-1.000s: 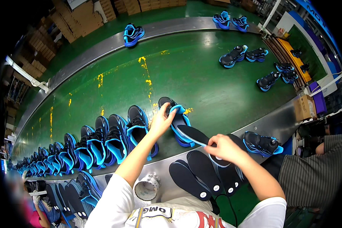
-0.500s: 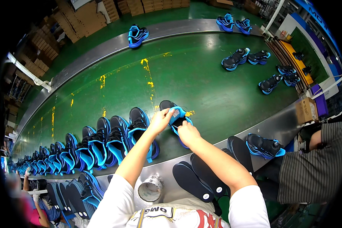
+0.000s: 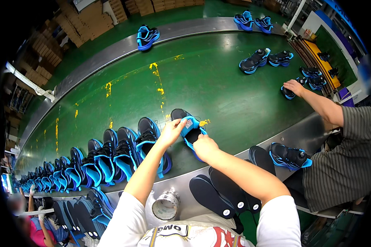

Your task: The person picks up insoles from a stack on the assembly line and inserts them into shoes one by one, then places the shoes further down the line and retrieves more insoles from a blue bin.

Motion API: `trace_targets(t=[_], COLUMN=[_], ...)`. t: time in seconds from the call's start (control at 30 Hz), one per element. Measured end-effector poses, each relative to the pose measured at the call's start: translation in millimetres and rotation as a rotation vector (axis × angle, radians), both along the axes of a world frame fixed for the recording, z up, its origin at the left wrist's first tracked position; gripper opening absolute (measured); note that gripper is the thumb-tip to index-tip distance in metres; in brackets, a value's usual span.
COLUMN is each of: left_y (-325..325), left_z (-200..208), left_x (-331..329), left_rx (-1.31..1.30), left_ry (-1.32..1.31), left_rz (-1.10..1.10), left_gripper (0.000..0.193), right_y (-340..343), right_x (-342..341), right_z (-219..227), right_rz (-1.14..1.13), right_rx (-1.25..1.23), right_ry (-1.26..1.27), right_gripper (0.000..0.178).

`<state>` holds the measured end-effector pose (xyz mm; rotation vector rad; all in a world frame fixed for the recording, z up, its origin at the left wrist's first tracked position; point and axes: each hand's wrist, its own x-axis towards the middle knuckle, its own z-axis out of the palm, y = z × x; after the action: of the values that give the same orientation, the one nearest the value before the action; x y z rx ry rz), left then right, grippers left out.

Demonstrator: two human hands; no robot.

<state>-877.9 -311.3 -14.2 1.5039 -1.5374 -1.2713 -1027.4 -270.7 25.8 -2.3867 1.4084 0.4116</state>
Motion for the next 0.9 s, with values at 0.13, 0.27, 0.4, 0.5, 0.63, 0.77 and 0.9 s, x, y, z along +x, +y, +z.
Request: trace_targets(t=[0.13,0.27,0.4,0.5,0.63,0.77,0.9], left_y=[-2,2,3,5,6,4,4], left_z=[5,4,5,5,-9,-3,-3], left_x=[-3,1,2,4,6,2,3], left_rx=[0.038,0.073,0.088,0.102,0.066,0.063,0.071], left_ry=[0.057,0.091,0.1,0.08,0.09,0.049,0.055], left_rz=[-0.029,-0.002,0.0,-0.001,0.043,0.025,0.03], left_gripper=[0.04,0.041,0.04,0.04,0.04,0.039,0.039], right_y=[-10,-14,-14,-15,-15,-26,-26], right_x=[-2,4,12,12,12,6,10], right_z=[-34,-35,-40,-43,-50,-61,-59], right_rz=[0.043,0.113,0.15,0.112,0.134,0.27,0.238], right_rx=[-0.123,-0.079,-0.086,-0.1,-0.133,0.002,0.107], right_ry=[-0.063,0.045,0.166,0.149,0.122,0.161,0.303], right_gripper=[0.018,0.019,0.018,0.018,0.018,0.021,0.027])
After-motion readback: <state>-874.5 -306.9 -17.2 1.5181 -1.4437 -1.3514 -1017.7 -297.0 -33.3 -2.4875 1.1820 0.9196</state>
